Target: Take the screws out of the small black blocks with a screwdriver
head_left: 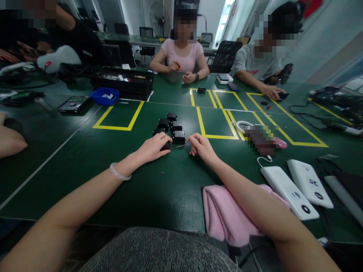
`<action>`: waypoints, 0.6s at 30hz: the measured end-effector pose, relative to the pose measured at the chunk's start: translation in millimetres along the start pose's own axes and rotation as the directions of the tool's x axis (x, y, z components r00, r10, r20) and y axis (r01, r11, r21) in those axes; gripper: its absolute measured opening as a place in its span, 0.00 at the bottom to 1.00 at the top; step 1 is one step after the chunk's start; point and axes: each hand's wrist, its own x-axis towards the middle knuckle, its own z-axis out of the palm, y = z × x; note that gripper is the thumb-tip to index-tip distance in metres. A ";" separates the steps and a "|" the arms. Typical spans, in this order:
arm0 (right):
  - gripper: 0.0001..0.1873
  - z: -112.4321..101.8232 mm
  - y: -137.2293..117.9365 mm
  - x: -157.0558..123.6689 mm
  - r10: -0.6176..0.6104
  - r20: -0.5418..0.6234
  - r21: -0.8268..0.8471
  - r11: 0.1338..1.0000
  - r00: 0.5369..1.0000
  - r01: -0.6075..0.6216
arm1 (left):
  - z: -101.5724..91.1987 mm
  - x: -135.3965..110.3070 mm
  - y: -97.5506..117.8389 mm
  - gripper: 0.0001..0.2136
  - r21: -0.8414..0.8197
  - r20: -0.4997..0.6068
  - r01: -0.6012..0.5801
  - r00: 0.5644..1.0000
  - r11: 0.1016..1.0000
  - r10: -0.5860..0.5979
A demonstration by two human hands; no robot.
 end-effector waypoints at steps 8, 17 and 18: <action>0.16 0.0 2.3 2.4 -0.042 -0.001 -0.012 0.999 0.999 0.042 | 5.5 0.2 -3.7 0.17 0.021 -0.039 -0.009 0.999 1.000 0.010; 0.15 -0.4 -0.1 1.1 -0.036 0.013 -0.023 0.999 0.999 0.037 | 6.9 -0.3 -6.2 0.18 0.008 -0.062 -0.027 0.998 1.000 0.028; 0.15 -0.4 0.2 1.4 -0.037 0.013 -0.018 0.999 0.999 0.037 | 6.7 -0.3 -6.0 0.18 0.010 -0.062 -0.028 0.998 1.000 0.029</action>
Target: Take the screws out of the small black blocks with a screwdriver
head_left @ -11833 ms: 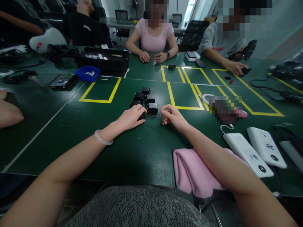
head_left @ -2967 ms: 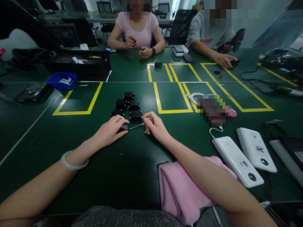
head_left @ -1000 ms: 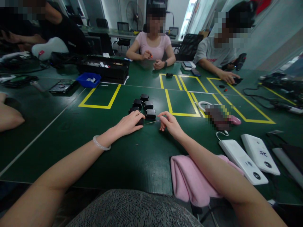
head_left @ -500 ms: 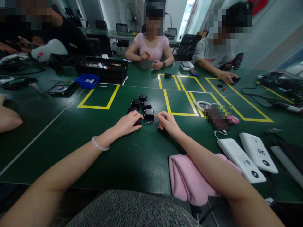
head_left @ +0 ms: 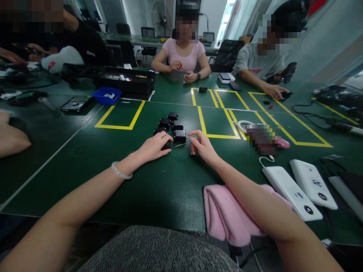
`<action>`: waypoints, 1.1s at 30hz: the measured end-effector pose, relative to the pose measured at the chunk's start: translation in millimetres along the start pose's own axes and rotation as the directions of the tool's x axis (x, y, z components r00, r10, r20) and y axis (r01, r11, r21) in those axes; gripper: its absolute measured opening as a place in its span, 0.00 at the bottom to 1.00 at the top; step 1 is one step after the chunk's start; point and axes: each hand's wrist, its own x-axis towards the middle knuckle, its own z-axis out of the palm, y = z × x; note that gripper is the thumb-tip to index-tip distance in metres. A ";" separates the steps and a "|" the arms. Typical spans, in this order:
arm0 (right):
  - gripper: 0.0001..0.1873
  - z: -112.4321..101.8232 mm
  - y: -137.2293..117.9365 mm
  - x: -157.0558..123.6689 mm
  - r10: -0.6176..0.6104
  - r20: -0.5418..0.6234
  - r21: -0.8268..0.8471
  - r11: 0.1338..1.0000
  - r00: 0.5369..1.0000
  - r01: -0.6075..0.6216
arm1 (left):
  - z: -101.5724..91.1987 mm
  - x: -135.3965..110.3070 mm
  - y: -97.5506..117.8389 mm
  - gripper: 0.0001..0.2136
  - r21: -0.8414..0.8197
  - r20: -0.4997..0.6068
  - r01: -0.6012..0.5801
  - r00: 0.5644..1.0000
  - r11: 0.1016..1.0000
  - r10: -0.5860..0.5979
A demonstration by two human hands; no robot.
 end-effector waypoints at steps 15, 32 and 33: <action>0.14 0.5 2.0 0.3 0.036 0.007 0.014 0.999 0.999 -0.036 | -0.9 0.2 0.4 0.18 -0.008 0.015 0.007 1.000 1.000 -0.007; 0.13 2.0 -0.5 -1.9 -0.002 0.013 0.019 1.000 1.000 0.001 | -0.6 -1.0 -0.2 0.17 -0.008 -0.002 0.008 1.000 1.000 -0.008; 0.14 2.1 -1.1 -2.2 -0.013 0.016 0.022 1.000 1.000 0.013 | -1.1 -0.9 0.3 0.17 -0.008 0.000 0.009 1.000 1.000 -0.009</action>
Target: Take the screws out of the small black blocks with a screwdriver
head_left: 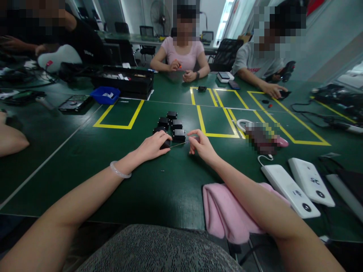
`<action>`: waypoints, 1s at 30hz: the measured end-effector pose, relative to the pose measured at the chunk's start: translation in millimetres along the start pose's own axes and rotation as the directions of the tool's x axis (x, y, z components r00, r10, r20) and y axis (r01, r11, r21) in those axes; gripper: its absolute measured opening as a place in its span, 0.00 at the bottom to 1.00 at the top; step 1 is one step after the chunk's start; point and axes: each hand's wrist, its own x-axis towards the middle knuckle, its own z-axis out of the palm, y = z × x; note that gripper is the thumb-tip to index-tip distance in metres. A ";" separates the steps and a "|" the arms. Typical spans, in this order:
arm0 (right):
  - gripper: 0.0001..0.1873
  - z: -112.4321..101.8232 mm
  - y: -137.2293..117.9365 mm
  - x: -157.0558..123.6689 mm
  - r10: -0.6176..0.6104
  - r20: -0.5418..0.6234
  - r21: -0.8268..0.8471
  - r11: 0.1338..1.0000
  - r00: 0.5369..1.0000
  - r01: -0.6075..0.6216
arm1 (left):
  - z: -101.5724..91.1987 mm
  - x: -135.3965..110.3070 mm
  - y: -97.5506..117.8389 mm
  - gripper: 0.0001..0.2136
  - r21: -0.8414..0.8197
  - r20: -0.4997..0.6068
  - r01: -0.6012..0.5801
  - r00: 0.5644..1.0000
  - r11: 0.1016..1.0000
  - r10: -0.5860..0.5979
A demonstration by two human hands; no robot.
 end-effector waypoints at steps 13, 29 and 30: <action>0.15 -0.3 0.2 -0.7 0.002 -0.011 0.003 1.000 1.000 -0.002 | -0.3 0.2 0.1 0.17 -0.006 0.006 0.003 1.000 1.000 -0.003; 0.13 -0.8 -2.3 -0.9 0.070 0.007 0.047 0.996 0.998 -0.070 | -1.3 0.2 0.2 0.17 -0.002 0.020 0.008 1.000 1.000 -0.008; 0.14 -0.8 -1.8 -0.7 0.076 0.006 0.040 0.996 0.997 -0.076 | -1.4 0.2 0.4 0.17 -0.001 0.019 0.008 1.000 1.000 -0.008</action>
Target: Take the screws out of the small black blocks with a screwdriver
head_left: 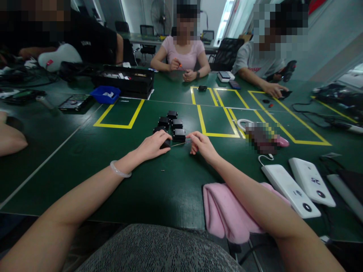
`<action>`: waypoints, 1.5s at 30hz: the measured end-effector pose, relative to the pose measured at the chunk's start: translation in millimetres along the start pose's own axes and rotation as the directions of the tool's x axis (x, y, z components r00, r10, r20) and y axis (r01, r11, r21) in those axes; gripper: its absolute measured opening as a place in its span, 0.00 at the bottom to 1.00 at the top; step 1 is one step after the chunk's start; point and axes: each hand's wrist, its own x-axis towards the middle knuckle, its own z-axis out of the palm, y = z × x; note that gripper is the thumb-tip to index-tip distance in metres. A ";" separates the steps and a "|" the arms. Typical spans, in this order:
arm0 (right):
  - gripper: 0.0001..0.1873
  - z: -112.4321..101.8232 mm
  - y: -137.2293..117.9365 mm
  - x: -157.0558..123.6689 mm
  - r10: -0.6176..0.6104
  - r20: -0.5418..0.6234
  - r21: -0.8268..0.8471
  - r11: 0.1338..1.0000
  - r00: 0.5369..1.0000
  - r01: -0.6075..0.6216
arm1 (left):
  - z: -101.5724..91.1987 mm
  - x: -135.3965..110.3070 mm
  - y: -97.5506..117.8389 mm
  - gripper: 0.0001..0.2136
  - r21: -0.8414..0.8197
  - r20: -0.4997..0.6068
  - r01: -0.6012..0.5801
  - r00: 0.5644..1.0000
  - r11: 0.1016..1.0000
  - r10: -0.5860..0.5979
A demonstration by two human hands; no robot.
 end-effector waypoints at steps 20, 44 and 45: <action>0.13 1.2 -1.7 -1.5 -0.063 0.004 -0.045 0.997 0.998 0.063 | 2.3 -0.3 -2.0 0.17 0.001 -0.023 -0.008 1.000 1.000 0.008; 0.14 0.7 2.4 0.6 -0.084 0.010 -0.037 0.996 0.996 0.084 | -1.1 -0.1 0.5 0.18 -0.007 0.006 0.003 1.000 1.000 -0.003; 0.14 0.7 2.4 0.7 -0.093 0.015 -0.032 0.995 0.996 0.093 | -1.0 -0.1 0.3 0.18 -0.005 0.003 0.001 1.000 1.000 -0.001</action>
